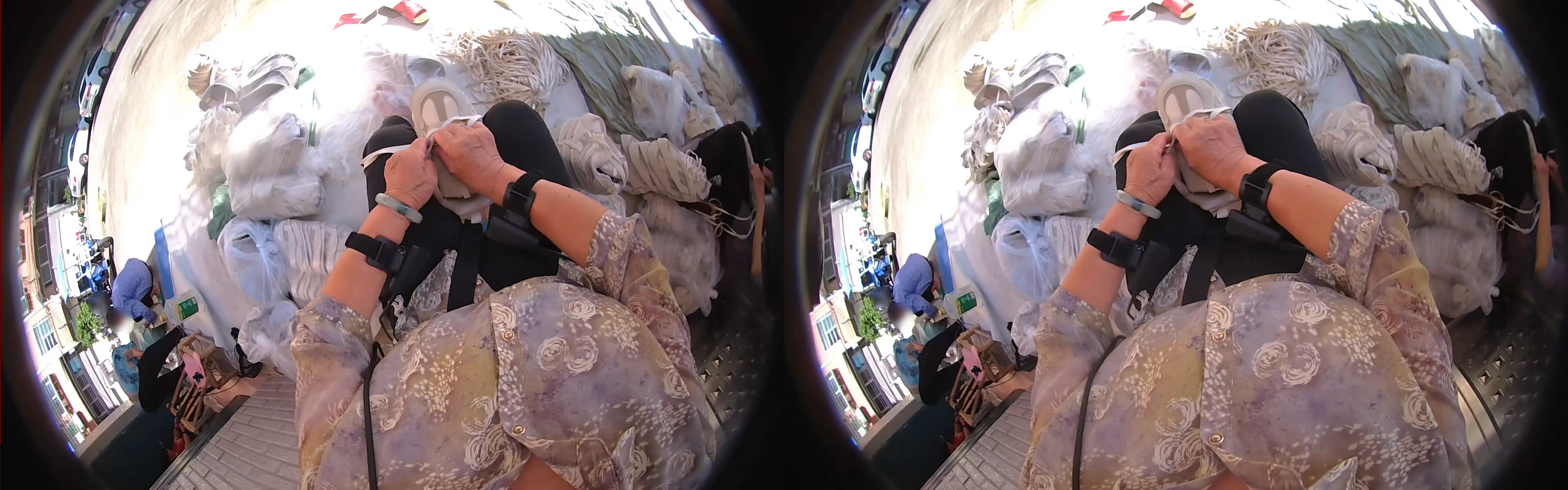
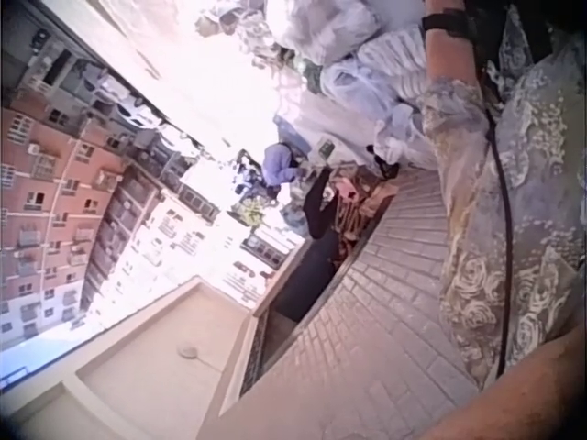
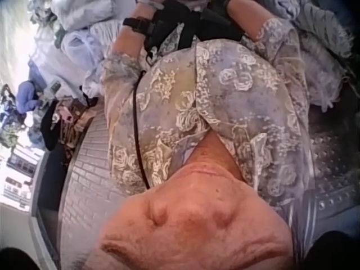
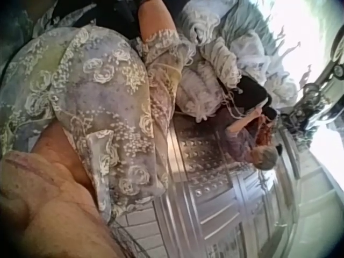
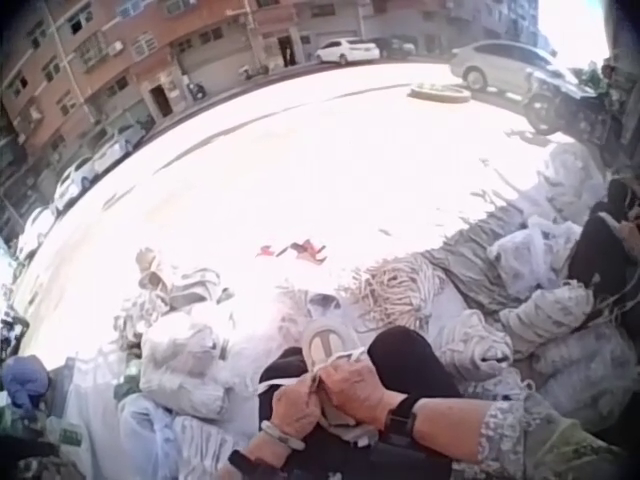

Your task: Lacing shoelaces through the eyelets of a shoe.

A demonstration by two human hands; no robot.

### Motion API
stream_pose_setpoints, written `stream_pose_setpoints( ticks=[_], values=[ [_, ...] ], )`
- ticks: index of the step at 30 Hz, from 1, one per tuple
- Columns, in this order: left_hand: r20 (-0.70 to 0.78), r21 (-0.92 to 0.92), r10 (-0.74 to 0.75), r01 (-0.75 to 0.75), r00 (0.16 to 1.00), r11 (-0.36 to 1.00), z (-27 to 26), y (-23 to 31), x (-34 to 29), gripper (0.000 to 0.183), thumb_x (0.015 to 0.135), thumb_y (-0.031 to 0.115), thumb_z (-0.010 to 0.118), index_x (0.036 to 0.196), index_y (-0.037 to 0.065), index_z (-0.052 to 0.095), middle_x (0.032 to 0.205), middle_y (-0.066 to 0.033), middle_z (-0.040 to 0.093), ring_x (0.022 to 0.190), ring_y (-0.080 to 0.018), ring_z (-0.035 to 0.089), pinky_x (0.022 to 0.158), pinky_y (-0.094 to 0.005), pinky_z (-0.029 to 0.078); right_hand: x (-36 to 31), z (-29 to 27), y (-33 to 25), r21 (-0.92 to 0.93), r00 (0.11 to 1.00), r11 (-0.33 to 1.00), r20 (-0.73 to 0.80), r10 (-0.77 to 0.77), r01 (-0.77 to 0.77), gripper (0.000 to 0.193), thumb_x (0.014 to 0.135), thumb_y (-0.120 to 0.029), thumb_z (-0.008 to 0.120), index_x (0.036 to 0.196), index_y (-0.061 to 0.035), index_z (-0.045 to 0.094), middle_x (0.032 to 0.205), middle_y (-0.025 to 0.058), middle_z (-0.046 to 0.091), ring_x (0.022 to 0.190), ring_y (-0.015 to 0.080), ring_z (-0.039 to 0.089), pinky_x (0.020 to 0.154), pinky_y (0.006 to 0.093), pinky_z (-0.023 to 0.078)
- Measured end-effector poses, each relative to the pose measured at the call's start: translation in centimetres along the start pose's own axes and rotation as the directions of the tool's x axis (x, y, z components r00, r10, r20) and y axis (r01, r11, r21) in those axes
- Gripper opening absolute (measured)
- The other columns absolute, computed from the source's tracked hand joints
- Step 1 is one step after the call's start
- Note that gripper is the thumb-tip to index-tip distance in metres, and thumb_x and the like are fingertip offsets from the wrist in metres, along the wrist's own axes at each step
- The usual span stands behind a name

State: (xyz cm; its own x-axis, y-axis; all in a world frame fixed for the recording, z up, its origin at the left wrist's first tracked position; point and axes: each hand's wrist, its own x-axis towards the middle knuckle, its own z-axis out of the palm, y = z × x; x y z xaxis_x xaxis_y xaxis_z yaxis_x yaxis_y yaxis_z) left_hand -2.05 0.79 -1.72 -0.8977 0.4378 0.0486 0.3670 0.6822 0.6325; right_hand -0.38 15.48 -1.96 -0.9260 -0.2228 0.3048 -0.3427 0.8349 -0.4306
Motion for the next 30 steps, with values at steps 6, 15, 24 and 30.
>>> stream_pose_setpoints(
  ticks=[6, 15, 24, 30],
  values=[
    [0.038, -0.073, -0.139, 0.142, 0.99, 0.987, 0.2, 1.0, 0.6, 0.033, 0.073, 0.008, 0.047, 0.106, 0.007, 0.05, 0.077, -0.0206, 0.061, 0.077, -0.0377, 0.06, 0.07, -0.0461, 0.046, 1.5, -1.0, -0.8, -0.11, 0.978, 0.988, 0.171, 0.123, -0.105, 0.008, 0.073, -0.013, 0.056, 0.079, -0.0086, 0.06, 0.075, 0.0089, 0.062, 0.072, 0.0268, 0.061, 0.068, 0.0379, 0.044],
    [-0.009, 0.042, -0.193, 0.194, 0.981, 0.98, 0.5, 0.2, -0.2, 0.046, 0.075, 0.013, 0.045, 0.12, 0.003, 0.04, 0.079, -0.0232, 0.062, 0.076, -0.0396, 0.061, 0.073, -0.0469, 0.046, -12.2, -14.6, 4.5, -0.115, 0.935, 0.989, 0.352, -0.05, 0.096, 0.013, 0.074, -0.012, 0.059, 0.07, -0.0086, 0.047, 0.067, 0.0087, 0.047, 0.063, 0.0278, 0.049, 0.062, 0.0371, 0.035],
    [0.013, 0.058, -0.235, 0.234, 0.972, 0.971, 0.1, 0.8, -0.5, 0.046, 0.075, 0.013, 0.049, 0.118, 0.0, 0.038, 0.076, -0.022, 0.062, 0.075, -0.0388, 0.061, 0.07, -0.0463, 0.047, -41.6, -25.3, 15.3, -0.596, 0.561, 0.676, 0.409, 0.72, -0.434, 0.015, 0.074, -0.016, 0.058, 0.07, -0.0046, 0.05, 0.071, 0.0152, 0.053, 0.074, 0.0368, 0.052, 0.064, 0.0473, 0.039],
    [-0.07, -0.135, -0.34, 0.329, 0.938, 0.935, -0.4, 0.4, 0.7, 0.05, 0.076, 0.021, 0.058, 0.116, -0.002, 0.04, 0.071, -0.0147, 0.063, 0.07, -0.0328, 0.062, 0.068, -0.0409, 0.048, -22.4, -18.9, 7.9, -0.142, 0.78, 0.911, 0.477, 0.406, -0.388, 0.017, 0.072, -0.017, 0.062, 0.067, -0.0029, 0.054, 0.066, 0.0146, 0.054, 0.065, 0.0349, 0.055, 0.059, 0.0424, 0.042]
  ],
)
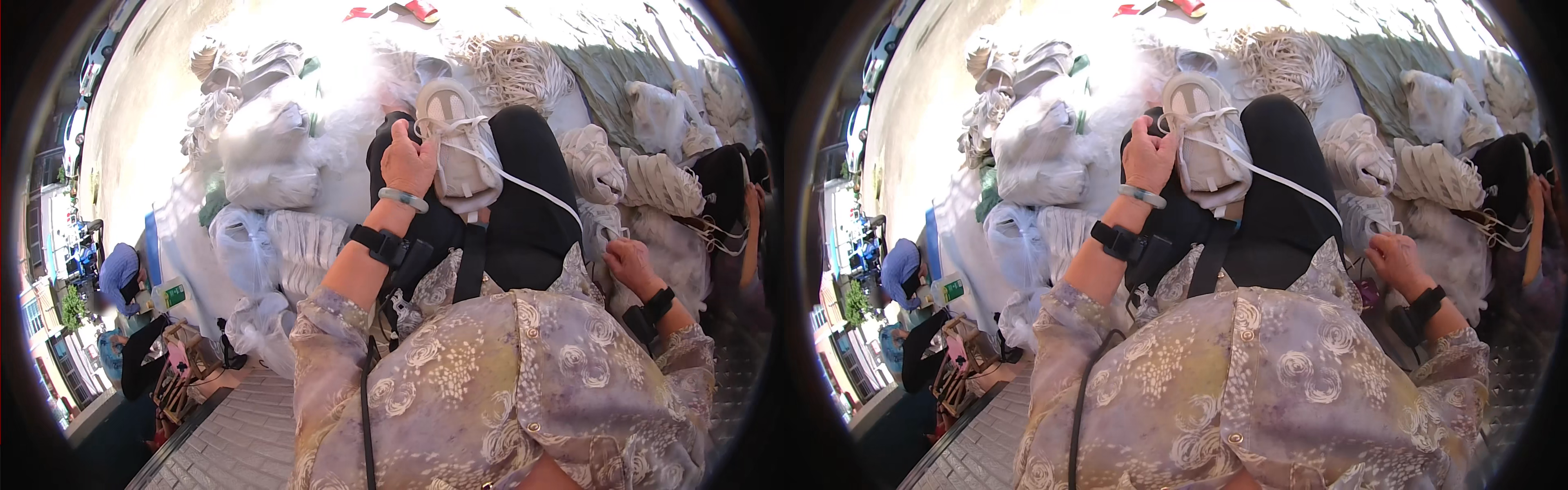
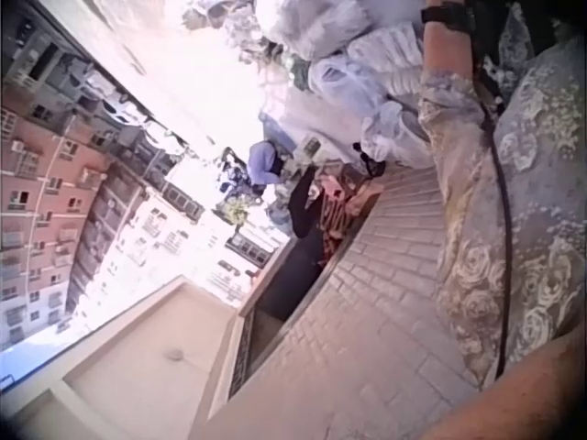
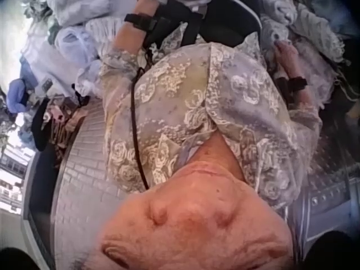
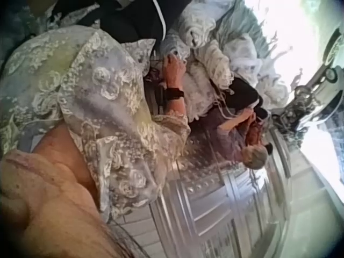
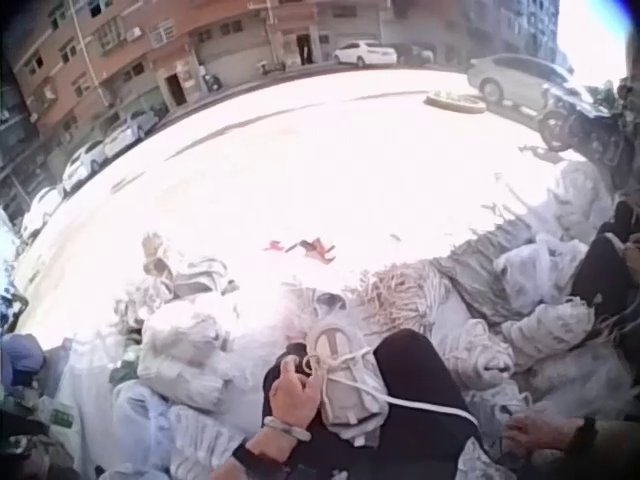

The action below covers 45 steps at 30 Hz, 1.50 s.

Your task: Lacing shoelaces through the eyelets of a shoe.

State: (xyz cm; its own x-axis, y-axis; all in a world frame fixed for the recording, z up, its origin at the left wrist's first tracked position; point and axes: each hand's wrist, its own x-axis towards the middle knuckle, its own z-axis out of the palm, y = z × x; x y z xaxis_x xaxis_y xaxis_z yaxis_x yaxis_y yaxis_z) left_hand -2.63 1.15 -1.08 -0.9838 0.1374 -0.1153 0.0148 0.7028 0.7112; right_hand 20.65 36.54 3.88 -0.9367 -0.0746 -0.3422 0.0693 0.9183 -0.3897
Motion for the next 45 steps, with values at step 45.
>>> stream_pose_setpoints(
  ticks=[45],
  values=[
    [0.037, -0.682, -0.041, 0.055, 0.998, 0.729, -1.2, 0.5, 1.0, 0.016, 0.074, 0.001, 0.066, 0.088, -0.002, 0.061, 0.065, 0.0037, 0.054, 0.054, -0.0029, 0.044, 0.052, -0.0167, 0.037, 19.7, 1.8, -14.8, 0.064, 0.86, 0.888, -0.289, -0.42, 0.455, 0.014, 0.077, -0.012, 0.051, 0.089, -0.0101, 0.058, 0.071, 0.0089, 0.059, 0.067, 0.0279, 0.061, 0.057, 0.0385, 0.048]
  ],
)
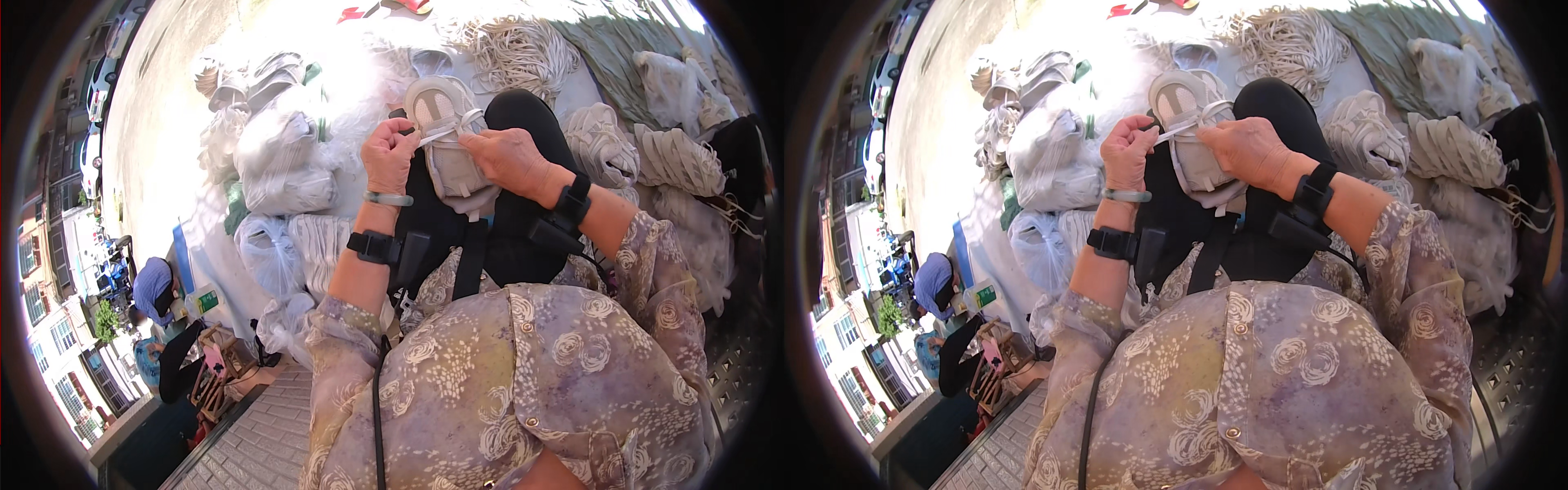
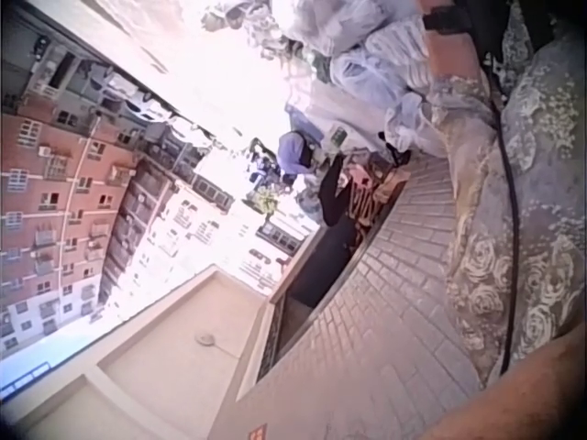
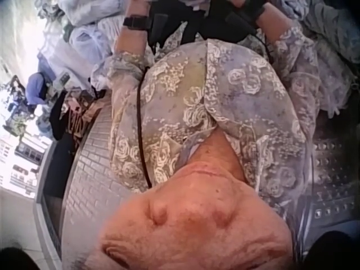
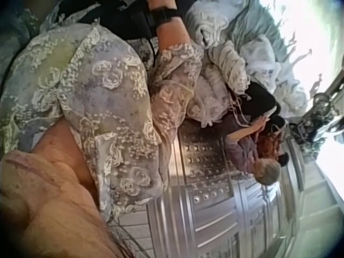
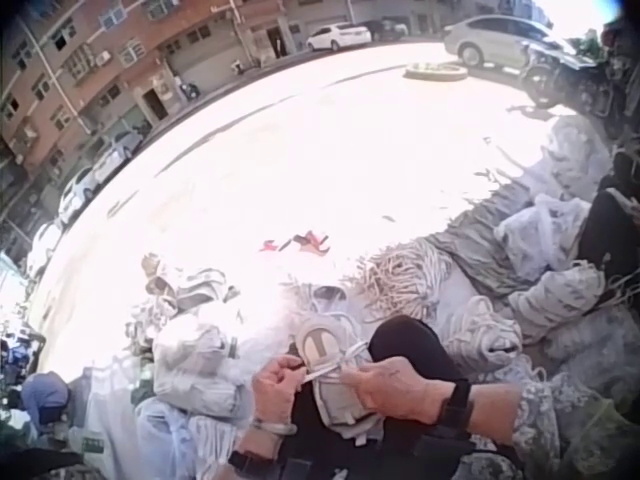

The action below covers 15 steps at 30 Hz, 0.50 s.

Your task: Lacing shoelaces through the eyelets of a shoe.

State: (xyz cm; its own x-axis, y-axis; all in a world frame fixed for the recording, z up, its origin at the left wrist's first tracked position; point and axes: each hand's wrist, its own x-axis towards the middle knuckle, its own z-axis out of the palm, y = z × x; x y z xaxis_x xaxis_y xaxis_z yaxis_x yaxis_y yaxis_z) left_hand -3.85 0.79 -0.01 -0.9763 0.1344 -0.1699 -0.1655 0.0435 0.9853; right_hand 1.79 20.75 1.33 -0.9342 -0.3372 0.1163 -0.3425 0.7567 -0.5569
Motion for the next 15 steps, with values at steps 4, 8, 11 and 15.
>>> stream_pose_setpoints(
  ticks=[4, 8, 11, 15],
  values=[
    [-0.039, 0.161, 0.137, -0.129, 0.99, 0.978, -0.1, -0.8, -0.2, 0.014, 0.072, 0.003, 0.067, 0.084, 0.001, 0.061, 0.057, 0.0055, 0.049, 0.05, -0.0035, 0.042, 0.049, -0.0182, 0.036, -0.8, -0.2, 0.7, -0.074, 1.0, 0.997, 0.001, -0.002, 0.003, 0.005, 0.074, -0.01, 0.051, 0.077, -0.0086, 0.054, 0.066, 0.0081, 0.058, 0.066, 0.0278, 0.061, 0.056, 0.0377, 0.047],
    [0.034, 0.397, 0.159, -0.159, 0.987, 0.904, 0.5, -0.9, -0.4, 0.015, 0.075, 0.004, 0.067, 0.088, 0.0, 0.061, 0.058, 0.0079, 0.048, 0.052, -0.0006, 0.039, 0.049, -0.0163, 0.034, -2.3, -1.3, 1.0, -0.099, 0.998, 0.994, -0.039, -0.049, 0.045, 0.001, 0.073, -0.009, 0.051, 0.073, -0.008, 0.051, 0.063, 0.0084, 0.057, 0.065, 0.0277, 0.06, 0.055, 0.0367, 0.047],
    [0.045, 0.369, 0.128, -0.135, 0.991, 0.919, 1.0, -1.3, -0.4, 0.014, 0.074, 0.004, 0.067, 0.087, 0.0, 0.061, 0.058, 0.0085, 0.048, 0.053, -0.0004, 0.038, 0.049, -0.0163, 0.034, -3.6, -2.0, 0.8, -0.046, 0.994, 0.998, -0.096, -0.043, 0.039, 0.002, 0.073, -0.008, 0.052, 0.072, -0.0083, 0.051, 0.063, 0.008, 0.056, 0.063, 0.0276, 0.059, 0.054, 0.0365, 0.047],
    [0.022, 0.266, 0.123, -0.124, 0.992, 0.956, 0.4, -2.5, 0.4, 0.014, 0.074, 0.001, 0.065, 0.088, -0.001, 0.062, 0.062, 0.0072, 0.051, 0.055, -0.0006, 0.041, 0.053, -0.0161, 0.038, -4.4, -2.3, 0.3, -0.038, 0.993, 0.996, -0.086, -0.083, 0.08, 0.006, 0.071, -0.006, 0.054, 0.072, -0.008, 0.049, 0.063, 0.0077, 0.054, 0.063, 0.0273, 0.059, 0.054, 0.0362, 0.046]
  ],
)
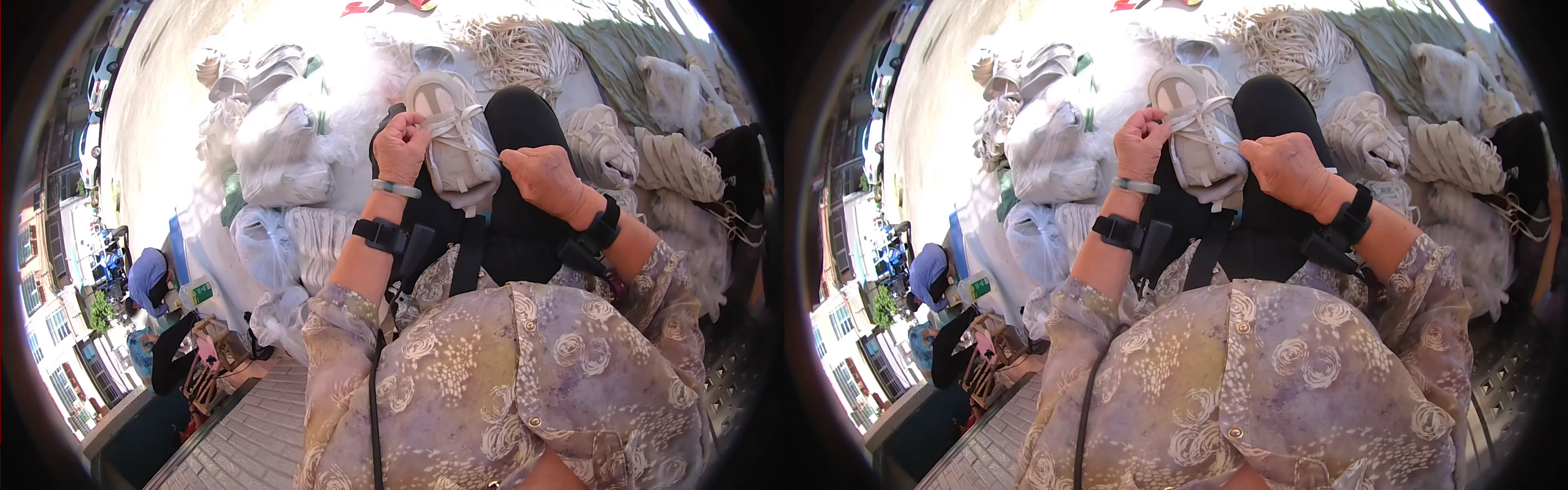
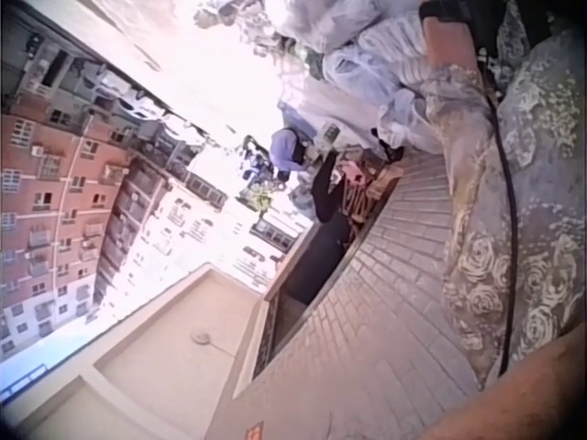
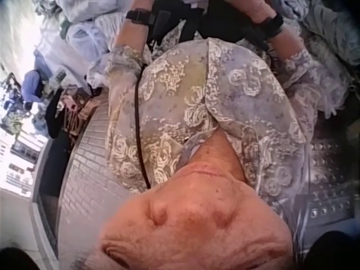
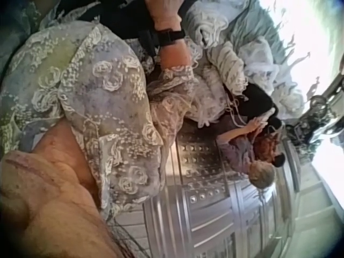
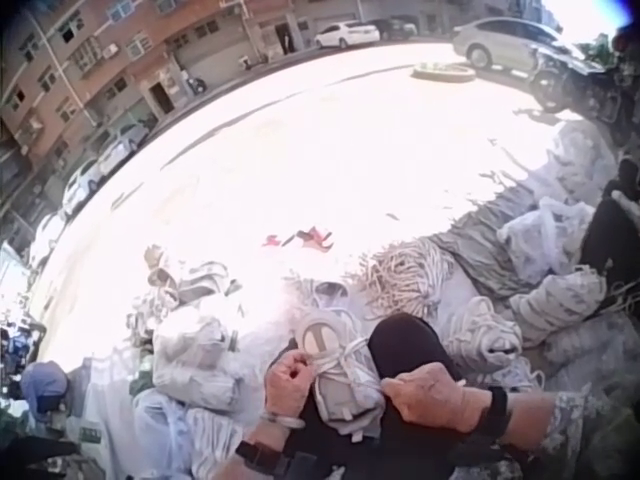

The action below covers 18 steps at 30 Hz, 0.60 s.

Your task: Lacing shoelaces through the eyelets of a shoe.

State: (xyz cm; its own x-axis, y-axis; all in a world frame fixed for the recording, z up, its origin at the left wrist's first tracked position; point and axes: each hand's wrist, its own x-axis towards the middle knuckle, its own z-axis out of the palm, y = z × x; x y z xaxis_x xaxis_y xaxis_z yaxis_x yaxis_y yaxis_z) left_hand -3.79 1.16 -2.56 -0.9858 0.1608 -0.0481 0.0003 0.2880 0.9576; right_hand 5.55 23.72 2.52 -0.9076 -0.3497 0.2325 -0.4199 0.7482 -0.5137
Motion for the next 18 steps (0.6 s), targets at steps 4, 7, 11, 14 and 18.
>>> stream_pose_setpoints(
  ticks=[4, 7, 11, 14, 18],
  values=[
    [0.022, -0.184, -0.087, 0.089, 0.996, 0.979, 0.3, -0.3, 0.2, 0.017, 0.075, -0.001, 0.063, 0.092, -0.001, 0.061, 0.067, 0.0053, 0.053, 0.06, -0.0015, 0.046, 0.06, -0.0158, 0.041, -0.3, -0.4, 0.4, 0.003, 0.999, 0.999, -0.01, -0.032, 0.032, 0.008, 0.07, -0.004, 0.055, 0.073, -0.0074, 0.048, 0.063, 0.0072, 0.053, 0.063, 0.0272, 0.058, 0.054, 0.036, 0.045],
    [0.05, -0.218, -0.116, 0.124, 0.992, 0.968, 0.4, -0.1, 0.2, 0.021, 0.076, -0.001, 0.061, 0.098, 0.0, 0.059, 0.073, 0.0037, 0.054, 0.065, -0.0025, 0.049, 0.064, -0.0161, 0.043, -0.6, -0.9, 1.5, -0.014, 0.998, 0.999, 0.029, -0.05, 0.051, 0.008, 0.07, -0.004, 0.055, 0.074, -0.007, 0.048, 0.062, 0.0071, 0.052, 0.062, 0.0273, 0.057, 0.053, 0.0363, 0.045],
    [0.046, -0.234, -0.092, 0.101, 0.995, 0.967, 0.7, -0.4, 0.1, 0.024, 0.077, -0.002, 0.059, 0.101, 0.001, 0.057, 0.077, 0.0043, 0.053, 0.068, -0.0029, 0.048, 0.064, -0.0165, 0.042, -1.0, -2.0, 2.3, -0.009, 0.996, 0.996, 0.039, -0.085, 0.086, 0.01, 0.069, -0.004, 0.056, 0.078, -0.0062, 0.051, 0.061, 0.0069, 0.052, 0.061, 0.0269, 0.057, 0.053, 0.0361, 0.045],
    [0.031, -0.184, -0.069, 0.074, 0.997, 0.98, 0.8, -0.7, 0.0, 0.024, 0.077, -0.002, 0.058, 0.101, 0.001, 0.057, 0.077, 0.0046, 0.051, 0.068, -0.003, 0.047, 0.064, -0.0168, 0.042, -1.7, -3.0, 2.1, -0.025, 0.992, 0.992, 0.035, -0.122, 0.123, 0.015, 0.069, -0.004, 0.057, 0.084, -0.0053, 0.054, 0.06, 0.0061, 0.051, 0.059, 0.0264, 0.056, 0.051, 0.036, 0.044],
    [0.02, -0.166, -0.058, 0.06, 0.998, 0.984, 0.8, -0.9, -0.1, 0.025, 0.077, -0.003, 0.057, 0.102, 0.002, 0.057, 0.077, 0.0046, 0.05, 0.068, -0.0033, 0.047, 0.064, -0.0167, 0.042, -4.0, -4.8, 2.0, -0.096, 0.971, 0.968, 0.081, -0.227, 0.234, 0.025, 0.067, -0.004, 0.056, 0.092, -0.0031, 0.057, 0.059, 0.0038, 0.048, 0.054, 0.0228, 0.052, 0.049, 0.034, 0.039]
  ],
)
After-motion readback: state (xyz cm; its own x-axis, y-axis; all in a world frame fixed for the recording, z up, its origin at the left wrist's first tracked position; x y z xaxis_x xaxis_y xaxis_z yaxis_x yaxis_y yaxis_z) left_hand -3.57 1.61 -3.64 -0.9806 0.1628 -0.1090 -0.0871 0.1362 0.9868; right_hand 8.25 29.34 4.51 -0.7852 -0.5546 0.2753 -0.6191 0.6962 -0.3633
